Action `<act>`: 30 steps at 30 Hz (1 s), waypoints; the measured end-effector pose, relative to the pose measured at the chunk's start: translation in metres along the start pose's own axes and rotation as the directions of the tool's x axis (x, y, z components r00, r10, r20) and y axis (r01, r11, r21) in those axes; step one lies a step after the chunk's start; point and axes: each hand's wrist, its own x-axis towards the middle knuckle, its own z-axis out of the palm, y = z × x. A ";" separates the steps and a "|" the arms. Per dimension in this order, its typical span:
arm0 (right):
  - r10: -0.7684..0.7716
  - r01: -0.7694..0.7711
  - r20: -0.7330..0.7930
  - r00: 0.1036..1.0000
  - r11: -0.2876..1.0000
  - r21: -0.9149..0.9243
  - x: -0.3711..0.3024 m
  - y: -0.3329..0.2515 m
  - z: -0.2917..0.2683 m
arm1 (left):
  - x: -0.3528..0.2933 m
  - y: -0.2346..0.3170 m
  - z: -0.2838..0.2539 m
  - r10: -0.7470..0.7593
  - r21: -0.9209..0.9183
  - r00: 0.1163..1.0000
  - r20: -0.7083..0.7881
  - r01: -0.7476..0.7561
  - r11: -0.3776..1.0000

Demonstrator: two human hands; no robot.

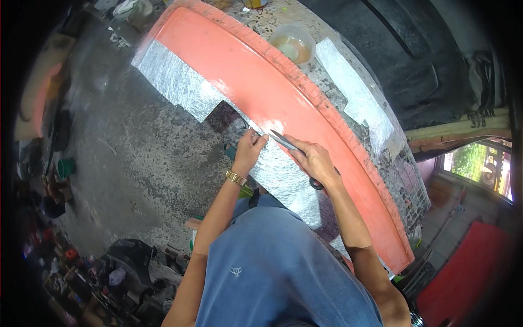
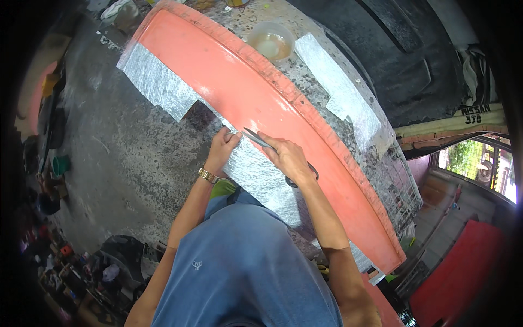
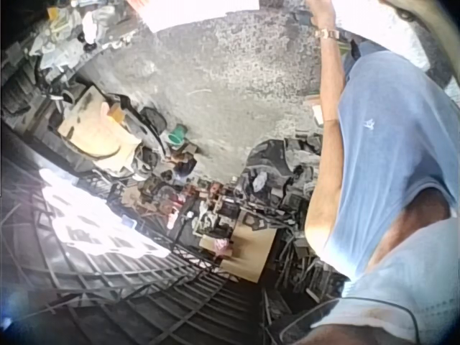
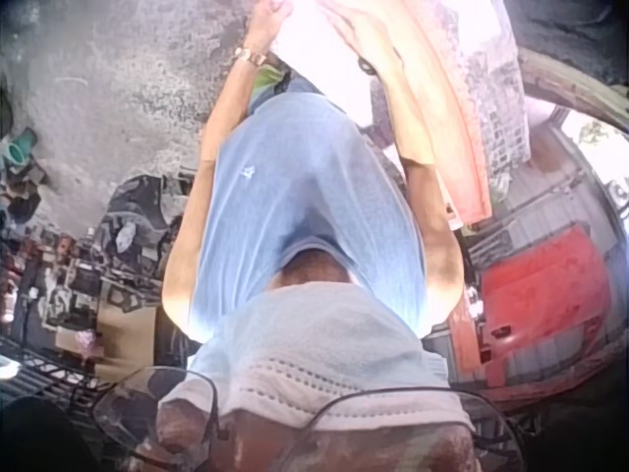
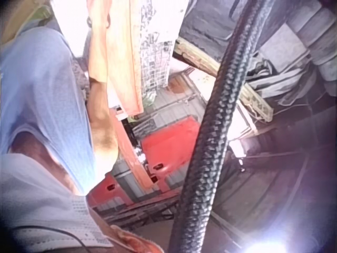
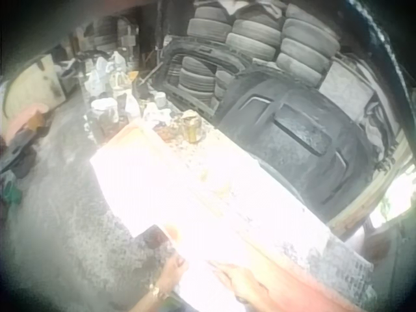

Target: The person cuts a fiberglass mat with scissors and applies it onto the surface of a red car bumper by hand.

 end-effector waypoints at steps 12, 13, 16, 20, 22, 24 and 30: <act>-0.142 0.145 0.029 0.989 0.966 -0.216 0.010 -0.001 -0.009 | -0.003 0.000 -0.002 -0.018 0.140 1.000 -0.018 0.021 0.990; -0.150 0.156 0.044 0.988 0.959 -0.236 0.012 -0.003 -0.011 | -0.003 0.001 -0.003 -0.028 0.143 1.000 -0.012 0.030 0.989; -0.167 0.172 0.042 0.985 0.952 -0.254 0.013 -0.007 -0.013 | -0.005 0.007 -0.004 -0.036 0.135 0.999 -0.001 0.036 0.990; -0.092 0.116 0.106 0.990 0.961 -0.251 0.017 -0.016 -0.018 | -0.006 0.008 -0.003 -0.029 -0.003 1.000 -0.013 0.029 1.000; -0.068 0.090 0.109 0.992 0.972 -0.217 0.017 -0.010 -0.019 | -0.004 0.008 -0.003 -0.081 0.006 0.996 -0.020 0.081 0.997; -0.082 0.089 0.122 0.989 0.994 -0.055 0.018 0.003 -0.026 | -0.002 0.007 -0.002 -0.119 0.006 0.993 -0.010 0.119 0.993; 0.130 -0.159 0.108 0.986 0.930 0.331 -0.005 0.017 -0.051 | -0.001 0.016 0.003 -0.165 0.099 0.984 -0.064 0.171 0.980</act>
